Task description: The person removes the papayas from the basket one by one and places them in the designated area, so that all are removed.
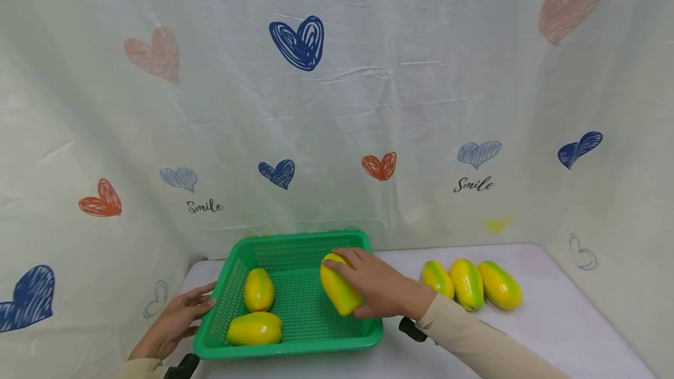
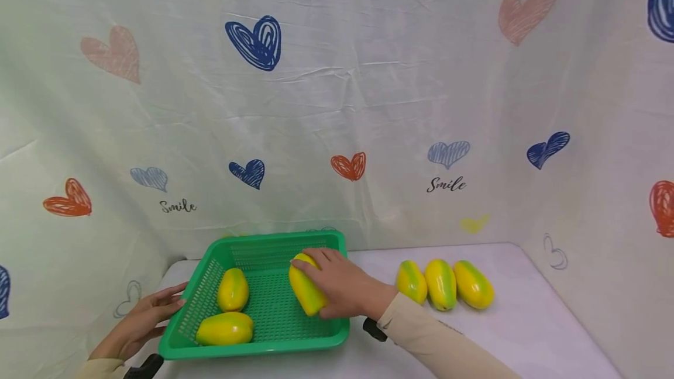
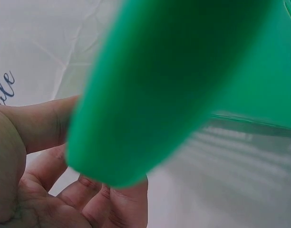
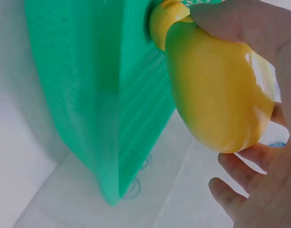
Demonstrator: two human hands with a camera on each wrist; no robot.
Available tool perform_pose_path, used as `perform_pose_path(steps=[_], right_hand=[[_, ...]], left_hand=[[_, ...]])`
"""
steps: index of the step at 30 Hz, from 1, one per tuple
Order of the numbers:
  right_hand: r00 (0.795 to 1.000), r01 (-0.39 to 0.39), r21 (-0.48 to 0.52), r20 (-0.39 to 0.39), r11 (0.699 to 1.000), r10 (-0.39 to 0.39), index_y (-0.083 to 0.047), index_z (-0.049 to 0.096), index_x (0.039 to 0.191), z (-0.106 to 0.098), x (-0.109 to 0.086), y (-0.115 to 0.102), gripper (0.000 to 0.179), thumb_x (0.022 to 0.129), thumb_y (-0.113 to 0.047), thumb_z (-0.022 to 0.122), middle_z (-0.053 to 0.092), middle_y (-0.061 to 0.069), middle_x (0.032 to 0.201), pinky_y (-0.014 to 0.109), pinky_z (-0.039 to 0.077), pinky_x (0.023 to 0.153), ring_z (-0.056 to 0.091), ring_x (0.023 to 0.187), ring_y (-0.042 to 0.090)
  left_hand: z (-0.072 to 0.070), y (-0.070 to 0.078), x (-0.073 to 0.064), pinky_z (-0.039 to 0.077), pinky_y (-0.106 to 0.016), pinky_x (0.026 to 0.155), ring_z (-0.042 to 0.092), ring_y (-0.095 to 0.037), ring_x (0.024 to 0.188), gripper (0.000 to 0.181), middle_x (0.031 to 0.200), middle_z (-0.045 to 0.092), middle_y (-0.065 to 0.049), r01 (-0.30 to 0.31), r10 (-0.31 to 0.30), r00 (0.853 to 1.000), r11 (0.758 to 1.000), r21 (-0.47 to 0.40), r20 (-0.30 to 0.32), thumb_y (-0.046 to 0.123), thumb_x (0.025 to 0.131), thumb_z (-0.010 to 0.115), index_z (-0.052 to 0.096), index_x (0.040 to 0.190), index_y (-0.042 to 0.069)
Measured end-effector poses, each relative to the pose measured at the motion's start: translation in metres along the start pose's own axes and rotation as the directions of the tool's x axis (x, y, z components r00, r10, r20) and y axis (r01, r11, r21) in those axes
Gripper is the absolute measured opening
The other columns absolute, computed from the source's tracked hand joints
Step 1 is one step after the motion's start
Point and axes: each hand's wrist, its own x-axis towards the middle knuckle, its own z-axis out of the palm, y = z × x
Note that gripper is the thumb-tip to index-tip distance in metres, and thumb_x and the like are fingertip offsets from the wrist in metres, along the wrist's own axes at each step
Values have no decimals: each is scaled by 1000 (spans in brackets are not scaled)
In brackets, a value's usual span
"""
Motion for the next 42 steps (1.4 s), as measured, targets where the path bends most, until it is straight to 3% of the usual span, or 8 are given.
perform_pose_path(steps=[9, 17, 27, 35, 42], right_hand=[[992, -113, 30, -53, 993, 114, -23, 19, 147, -16, -33, 8, 103, 65, -37, 80, 25, 5, 147, 42, 32, 103, 28, 129, 21], [978, -181, 39, -93, 983, 184, -22, 23, 147, -22, -64, 14, 103, 63, -35, 83, 26, 6, 147, 46, 35, 100, 30, 128, 23], [957, -274, 30, -86, 961, 276, -26, 25, 146, -15, -105, 16, 106, 59, -35, 84, 24, -3, 147, 43, 36, 100, 30, 128, 18], [945, -318, 65, -63, 946, 322, -26, 24, 146, -8, -133, 17, 107, 58, -35, 84, 25, -2, 147, 51, 33, 100, 31, 128, 21], [931, -360, 40, -51, 932, 362, -28, 26, 146, -1, -153, 13, 108, 56, -35, 85, 25, -5, 147, 45, 35, 99, 31, 128, 16]], left_hand=[[0, 1, -3, 51, -39, 70, 60, -20, 87, 68, 122, 50, -22, -6, 6, 1000, 1000, -7, 4, 32, 88, 63, 33, 142, 3], [-2, 0, -2, 50, -39, 70, 60, -20, 88, 69, 122, 52, -21, -7, 7, 1000, 1000, -11, 10, 33, 88, 64, 33, 142, 3], [-3, -2, -2, 50, -40, 71, 60, -20, 88, 71, 121, 53, -19, -14, 15, 1000, 1000, -26, 13, 34, 87, 64, 33, 142, 3], [-3, -3, -1, 50, -39, 71, 60, -20, 89, 73, 124, 51, -21, -13, 13, 1000, 1000, -25, 14, 37, 86, 65, 33, 143, 4], [-2, -3, -2, 50, -39, 71, 60, -20, 88, 72, 122, 53, -20, -20, 20, 1000, 999, -29, 10, 35, 87, 64, 33, 143, 3]])
